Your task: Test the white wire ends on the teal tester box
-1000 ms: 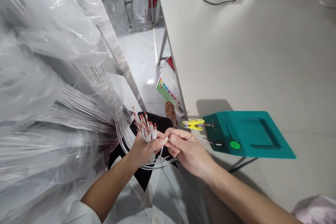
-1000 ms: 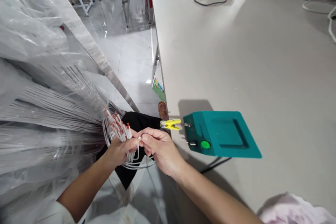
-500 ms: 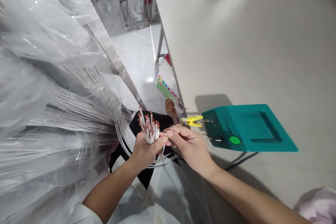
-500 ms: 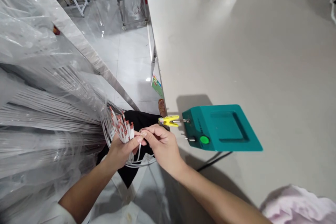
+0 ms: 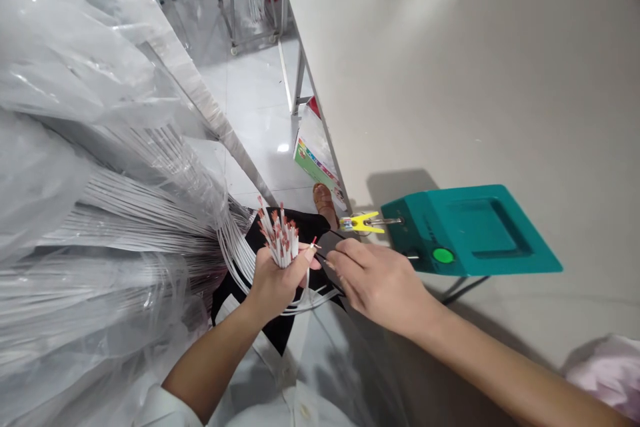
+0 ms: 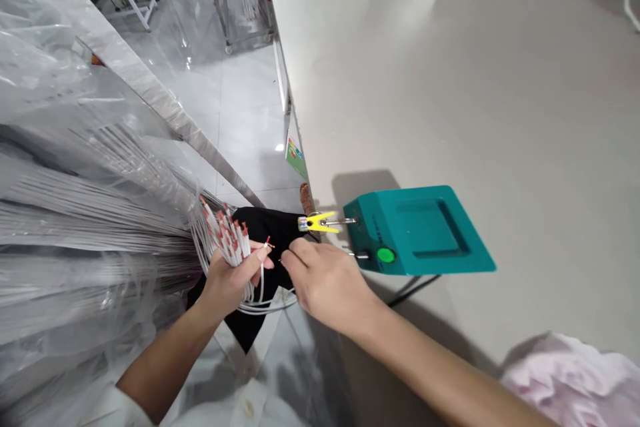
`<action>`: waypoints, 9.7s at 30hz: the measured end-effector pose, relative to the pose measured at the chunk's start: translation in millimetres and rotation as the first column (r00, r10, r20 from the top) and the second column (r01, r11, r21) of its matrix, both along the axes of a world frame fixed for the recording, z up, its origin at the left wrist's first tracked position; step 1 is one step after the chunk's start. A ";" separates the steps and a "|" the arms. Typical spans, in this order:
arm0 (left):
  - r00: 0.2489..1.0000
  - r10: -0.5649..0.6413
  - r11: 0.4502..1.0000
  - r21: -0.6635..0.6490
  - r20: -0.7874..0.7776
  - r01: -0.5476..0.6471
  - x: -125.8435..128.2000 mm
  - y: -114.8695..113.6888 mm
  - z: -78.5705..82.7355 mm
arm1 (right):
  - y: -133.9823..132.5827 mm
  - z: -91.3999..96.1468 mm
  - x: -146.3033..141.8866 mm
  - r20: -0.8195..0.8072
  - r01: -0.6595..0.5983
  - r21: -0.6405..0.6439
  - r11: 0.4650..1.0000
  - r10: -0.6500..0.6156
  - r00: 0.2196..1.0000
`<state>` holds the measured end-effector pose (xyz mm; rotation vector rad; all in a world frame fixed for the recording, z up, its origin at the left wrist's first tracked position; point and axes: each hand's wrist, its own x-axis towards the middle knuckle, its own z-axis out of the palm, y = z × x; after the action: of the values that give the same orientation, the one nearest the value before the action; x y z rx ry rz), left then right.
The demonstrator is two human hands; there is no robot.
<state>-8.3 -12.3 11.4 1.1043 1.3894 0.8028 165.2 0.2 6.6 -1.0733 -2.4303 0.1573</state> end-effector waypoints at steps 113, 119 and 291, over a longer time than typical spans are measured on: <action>0.916 -0.054 0.998 -0.014 0.398 0.065 -4.6 2.9 4.2 | 1.9 -4.9 -16.4 -0.673 -0.239 -0.689 0.685 -0.481 0.561; 0.931 -0.123 0.990 -0.021 0.344 0.139 -5.3 1.4 6.2 | -1.3 0.1 -17.7 -0.652 -0.362 -0.751 0.552 -0.532 0.541; 0.975 -0.010 1.000 0.005 0.220 0.009 -11.3 -9.6 -18.7 | -0.6 -4.4 -26.1 -0.570 -0.043 -0.341 0.939 -0.170 0.804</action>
<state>-19.6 -21.9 -7.3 0.9916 1.1963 0.8932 139.2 -0.5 2.2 -1.0434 -1.8225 0.7957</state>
